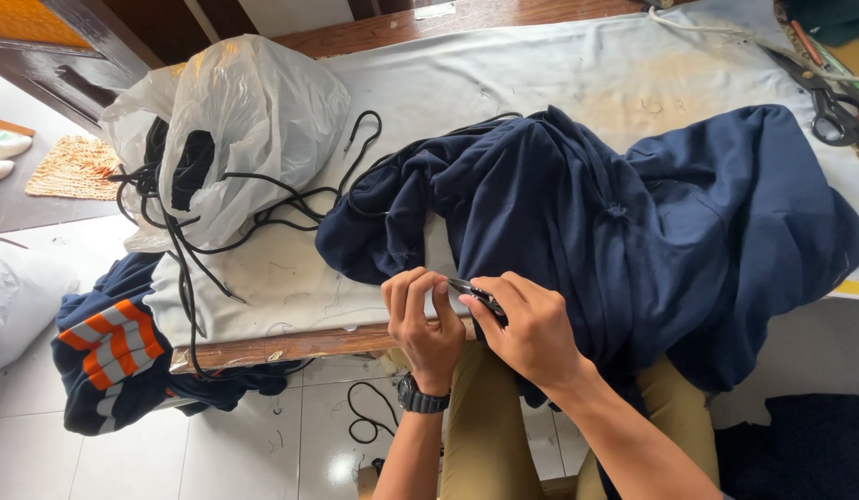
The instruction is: The person uses a small pair of scissors to cut a dark blue garment, likely a hoodie, that is resting on their lap. They repeatedly snip at the fabric, focusing on the drawstring area and seams, while holding the material steady with their other hand.
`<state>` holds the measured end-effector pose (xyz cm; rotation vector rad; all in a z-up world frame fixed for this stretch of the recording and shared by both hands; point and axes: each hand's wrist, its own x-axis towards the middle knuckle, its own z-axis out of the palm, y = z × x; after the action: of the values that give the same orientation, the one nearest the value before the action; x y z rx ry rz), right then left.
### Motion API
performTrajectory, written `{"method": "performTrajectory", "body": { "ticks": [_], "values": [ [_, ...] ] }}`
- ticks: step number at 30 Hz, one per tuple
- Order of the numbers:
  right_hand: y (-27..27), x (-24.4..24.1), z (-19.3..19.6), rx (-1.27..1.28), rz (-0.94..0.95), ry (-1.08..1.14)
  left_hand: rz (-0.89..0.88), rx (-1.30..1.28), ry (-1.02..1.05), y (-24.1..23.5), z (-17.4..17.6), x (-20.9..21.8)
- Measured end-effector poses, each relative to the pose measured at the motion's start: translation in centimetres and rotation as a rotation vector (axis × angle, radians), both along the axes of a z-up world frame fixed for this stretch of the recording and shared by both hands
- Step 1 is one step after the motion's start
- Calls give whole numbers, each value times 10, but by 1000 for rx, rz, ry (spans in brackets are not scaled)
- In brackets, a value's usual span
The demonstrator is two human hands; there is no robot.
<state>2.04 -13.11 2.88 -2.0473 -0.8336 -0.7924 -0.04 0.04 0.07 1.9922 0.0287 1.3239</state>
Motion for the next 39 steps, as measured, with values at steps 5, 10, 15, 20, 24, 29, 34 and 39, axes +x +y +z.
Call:
{"method": "performTrajectory", "body": {
  "ticks": [5,10,15,20,24,29,34,39],
  "values": [
    [-3,1,3,28,-31,-3,18,-55,-34,2,-2,2],
    [-29,17,15,166,-138,141,58,-114,-28,4,-2,0],
    [-59,54,-12,333,-184,412,-7,-89,106,1,16,3],
    [-73,53,-4,481,-141,591,-179,-52,271,2,24,1],
    [-76,53,-4,524,-133,631,-377,40,360,2,25,1],
    [-77,52,-2,608,-82,640,-376,49,351,2,20,5],
    [-82,56,-14,676,3,634,-265,-70,312,6,17,4],
    [-88,62,-46,939,188,677,-29,-126,261,8,6,1]
  ]
}}
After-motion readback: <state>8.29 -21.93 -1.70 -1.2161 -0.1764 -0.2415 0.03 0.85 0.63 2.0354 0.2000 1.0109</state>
